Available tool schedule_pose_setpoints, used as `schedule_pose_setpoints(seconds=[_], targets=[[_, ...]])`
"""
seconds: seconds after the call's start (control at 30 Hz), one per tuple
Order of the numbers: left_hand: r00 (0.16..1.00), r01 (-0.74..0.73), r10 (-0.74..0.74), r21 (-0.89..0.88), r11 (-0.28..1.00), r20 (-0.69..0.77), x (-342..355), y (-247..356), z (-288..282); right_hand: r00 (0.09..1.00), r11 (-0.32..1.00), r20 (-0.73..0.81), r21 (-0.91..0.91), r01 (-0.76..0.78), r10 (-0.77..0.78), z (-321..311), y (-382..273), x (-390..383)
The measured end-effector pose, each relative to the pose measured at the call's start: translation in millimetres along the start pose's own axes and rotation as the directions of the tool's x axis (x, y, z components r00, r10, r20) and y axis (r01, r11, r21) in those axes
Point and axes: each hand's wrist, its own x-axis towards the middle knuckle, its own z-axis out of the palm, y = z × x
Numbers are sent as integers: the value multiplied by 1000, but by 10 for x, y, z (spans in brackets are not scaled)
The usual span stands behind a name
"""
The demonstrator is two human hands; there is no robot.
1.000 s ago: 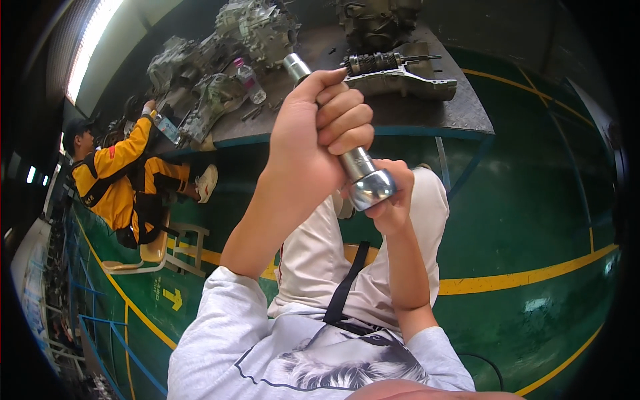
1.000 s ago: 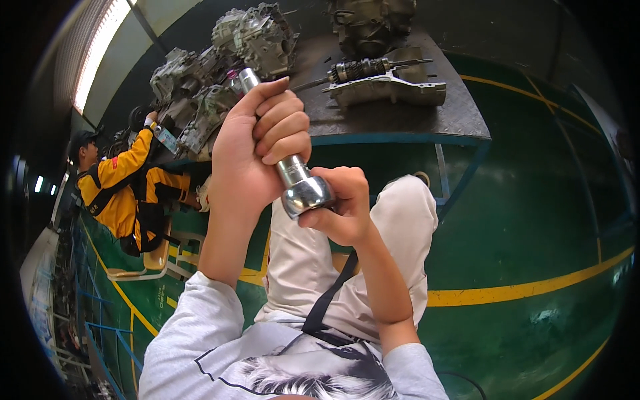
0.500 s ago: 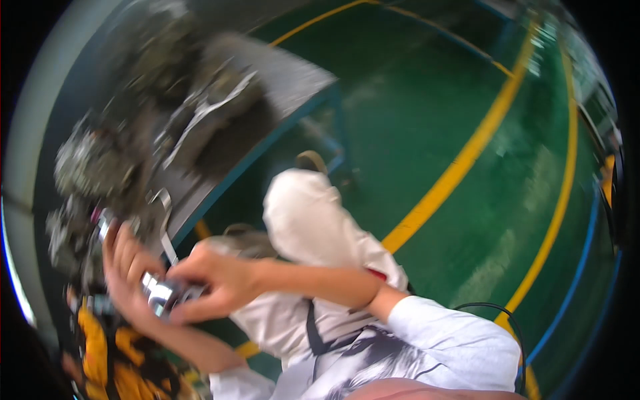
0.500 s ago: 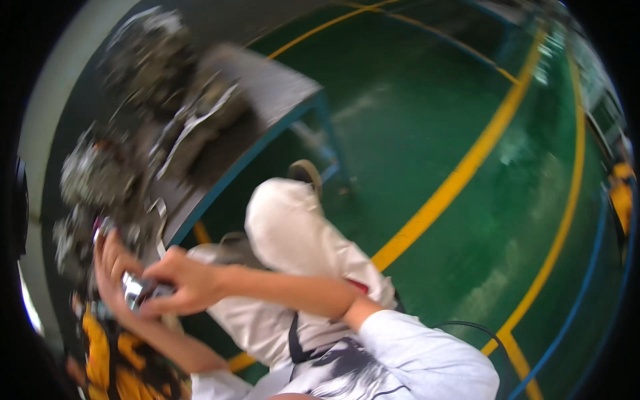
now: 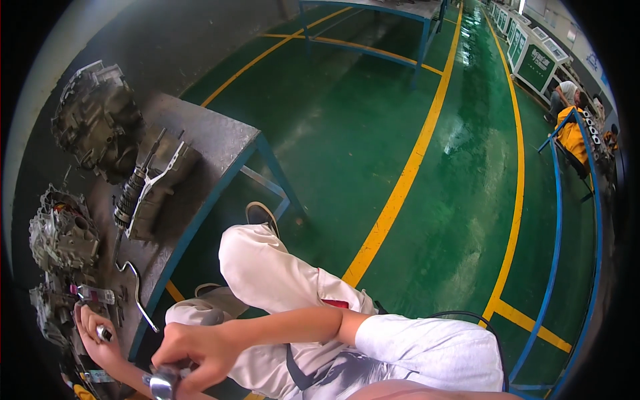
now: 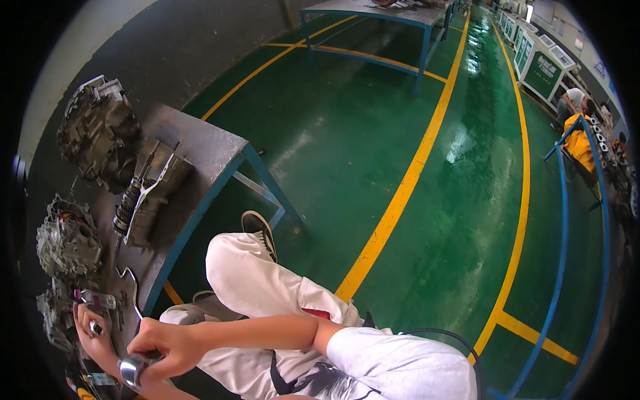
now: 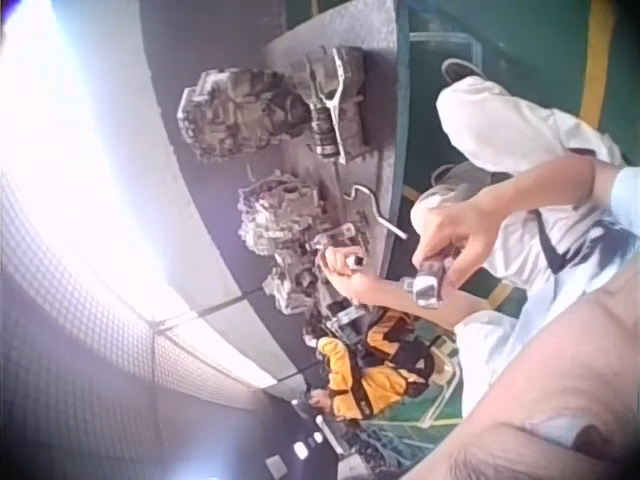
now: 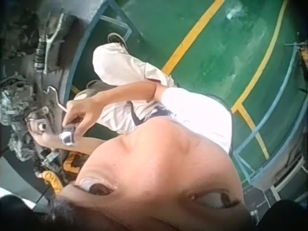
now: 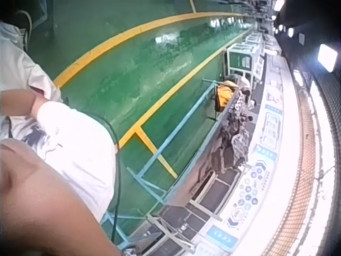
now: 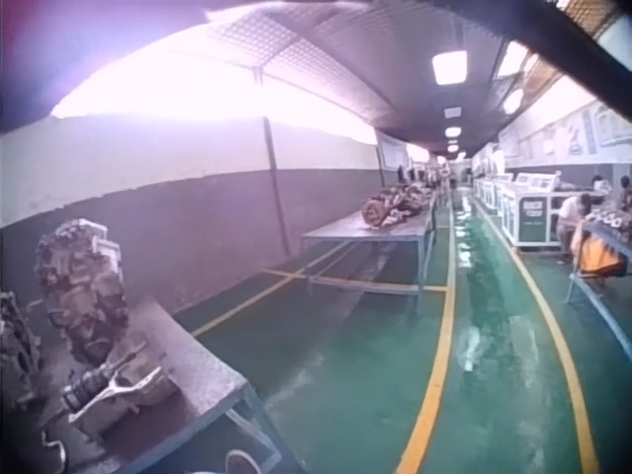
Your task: The person operates a ratchet and a speed handle to work on components of a transmission gear set assembly on a workbench.
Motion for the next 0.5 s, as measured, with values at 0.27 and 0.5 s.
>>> schedule_pose_setpoints(seconds=[0.27,0.5], targets=[[969,-117,206,477,871,-139,-333,-682,629,992,995,-89,37,-89,92,-179,287,49],[937,336,-307,-190,922,166,-233,-945,604,986,989,-161,-134,-55,33,-414,307,14]])
